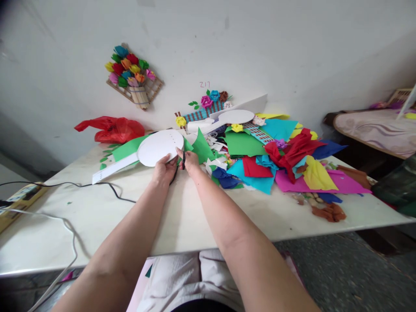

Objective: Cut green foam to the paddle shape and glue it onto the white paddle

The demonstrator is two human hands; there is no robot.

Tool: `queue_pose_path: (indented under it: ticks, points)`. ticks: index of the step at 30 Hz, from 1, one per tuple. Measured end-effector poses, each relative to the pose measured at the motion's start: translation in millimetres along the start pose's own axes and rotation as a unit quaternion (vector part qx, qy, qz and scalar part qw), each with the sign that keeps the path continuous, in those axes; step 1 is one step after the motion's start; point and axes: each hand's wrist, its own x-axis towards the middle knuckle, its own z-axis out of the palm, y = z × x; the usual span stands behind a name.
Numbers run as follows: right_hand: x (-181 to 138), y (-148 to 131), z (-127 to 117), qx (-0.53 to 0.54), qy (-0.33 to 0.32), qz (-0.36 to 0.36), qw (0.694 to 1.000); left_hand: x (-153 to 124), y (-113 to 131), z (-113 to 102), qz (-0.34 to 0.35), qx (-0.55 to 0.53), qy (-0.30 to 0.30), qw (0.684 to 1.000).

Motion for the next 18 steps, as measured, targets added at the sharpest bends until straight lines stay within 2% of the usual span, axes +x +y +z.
queue_pose_path:
  ticks: [18]
  points:
    - [-2.8,-1.2,5.4,-0.049,0.026,-0.026,0.998,6.2,2.4,-4.2,-0.002,-0.031,-0.004,1.0]
